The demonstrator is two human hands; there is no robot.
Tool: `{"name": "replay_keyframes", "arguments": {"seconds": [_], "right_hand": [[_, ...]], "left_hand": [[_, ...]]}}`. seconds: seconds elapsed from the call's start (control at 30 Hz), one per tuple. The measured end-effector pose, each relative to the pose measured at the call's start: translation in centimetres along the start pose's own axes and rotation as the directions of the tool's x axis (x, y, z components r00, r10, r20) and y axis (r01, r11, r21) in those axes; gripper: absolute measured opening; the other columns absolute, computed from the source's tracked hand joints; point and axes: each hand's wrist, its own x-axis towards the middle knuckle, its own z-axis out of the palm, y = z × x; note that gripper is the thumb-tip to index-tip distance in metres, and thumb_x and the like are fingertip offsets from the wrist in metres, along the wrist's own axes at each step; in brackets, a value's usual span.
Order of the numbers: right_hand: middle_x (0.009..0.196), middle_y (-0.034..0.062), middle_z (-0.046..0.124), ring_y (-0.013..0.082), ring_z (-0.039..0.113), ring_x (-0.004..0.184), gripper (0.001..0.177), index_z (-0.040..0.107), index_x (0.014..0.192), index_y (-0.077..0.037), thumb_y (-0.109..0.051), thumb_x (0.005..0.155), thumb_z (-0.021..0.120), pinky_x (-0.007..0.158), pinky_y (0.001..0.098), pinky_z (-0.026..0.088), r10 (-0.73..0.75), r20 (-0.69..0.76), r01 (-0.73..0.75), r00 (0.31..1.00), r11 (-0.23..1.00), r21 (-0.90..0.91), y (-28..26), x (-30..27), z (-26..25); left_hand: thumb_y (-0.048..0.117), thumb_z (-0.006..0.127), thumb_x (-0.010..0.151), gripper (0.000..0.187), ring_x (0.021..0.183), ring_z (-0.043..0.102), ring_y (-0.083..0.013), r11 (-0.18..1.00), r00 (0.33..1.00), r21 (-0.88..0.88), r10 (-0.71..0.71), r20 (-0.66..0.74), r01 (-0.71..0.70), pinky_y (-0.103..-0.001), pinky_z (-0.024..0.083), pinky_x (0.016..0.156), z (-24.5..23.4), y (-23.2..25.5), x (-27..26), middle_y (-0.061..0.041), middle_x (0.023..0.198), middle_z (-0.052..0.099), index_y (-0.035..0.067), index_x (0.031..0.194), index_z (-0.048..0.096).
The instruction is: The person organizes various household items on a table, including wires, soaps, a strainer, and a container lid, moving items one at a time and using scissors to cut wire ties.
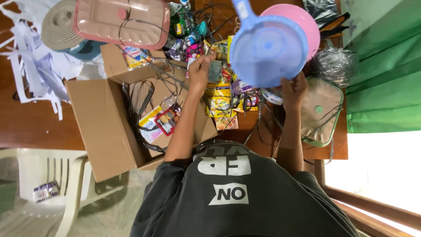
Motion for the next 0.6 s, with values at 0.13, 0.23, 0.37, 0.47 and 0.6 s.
{"name": "replay_keyframes", "arguments": {"seconds": [0.13, 0.23, 0.37, 0.47, 0.6], "right_hand": [[0.093, 0.0102, 0.070, 0.0180, 0.074, 0.075, 0.011, 0.062, 0.105, 0.006, 0.004, 0.096, 0.059, 0.068, 0.0344, 0.063, 0.119, 0.163, -0.157, 0.979, 0.956, 0.246, 0.0, -1.5, 1.5], [0.098, 0.0109, 0.073, 0.0174, 0.073, 0.074, 0.024, 0.066, 0.114, 0.005, 0.001, 0.092, 0.057, 0.066, 0.0326, 0.066, 0.228, 0.250, -0.299, 0.941, 0.905, 0.303, 0.7, -2.7, 2.1], [0.102, 0.0118, 0.073, 0.0192, 0.074, 0.080, 0.028, 0.064, 0.119, 0.004, -0.002, 0.092, 0.061, 0.067, 0.0334, 0.065, 0.294, 0.386, -0.416, 0.874, 0.864, 0.283, 3.2, -3.7, 2.8], [0.105, 0.0103, 0.073, 0.0191, 0.073, 0.081, 0.032, 0.064, 0.123, 0.001, -0.006, 0.091, 0.061, 0.068, 0.0319, 0.064, 0.389, 0.468, -0.523, 0.793, 0.829, 0.198, 5.1, -5.5, 2.6], [0.118, 0.0113, 0.065, 0.0192, 0.066, 0.101, 0.047, 0.056, 0.132, 0.005, -0.006, 0.089, 0.073, 0.080, 0.0318, 0.060, 0.184, 0.515, -0.238, 0.837, 0.970, 0.041, 5.2, -4.8, 3.3]], "left_hand": [[0.032, 0.054, 0.109, 0.039, 0.079, 0.047, -0.0068, 0.996, 0.995, -0.052, -0.081, -0.051, 0.078, -0.025, 0.041, 0.072, -0.4, 2.7, 2.9, 0.005, 0.090, 0.062, -0.001, 0.117, 0.074], [0.040, 0.050, 0.115, 0.045, 0.074, 0.040, -0.0089, 0.969, 0.989, -0.218, -0.130, -0.064, 0.113, -0.027, 0.035, 0.067, -0.9, 3.2, 4.5, 0.004, 0.084, 0.055, -0.001, 0.114, 0.068], [0.037, 0.057, 0.108, 0.039, 0.085, 0.047, -0.0081, 0.972, 0.997, -0.235, 0.036, 0.069, -0.019, -0.027, 0.041, 0.079, -1.8, 5.6, 3.7, 0.005, 0.103, 0.059, 0.001, 0.122, 0.058], [0.032, 0.059, 0.105, 0.037, 0.090, 0.054, -0.0082, 0.992, 0.995, -0.114, 0.060, 0.085, -0.050, -0.028, 0.047, 0.087, -1.1, 7.9, 1.7, 0.002, 0.108, 0.069, 0.001, 0.123, 0.071], [0.029, 0.056, 0.107, 0.034, 0.096, 0.063, -0.0053, 0.998, 0.999, -0.054, 0.035, 0.017, -0.034, -0.025, 0.050, 0.089, -0.4, 9.8, 0.9, 0.003, 0.104, 0.074, 0.003, 0.112, 0.077]]}}
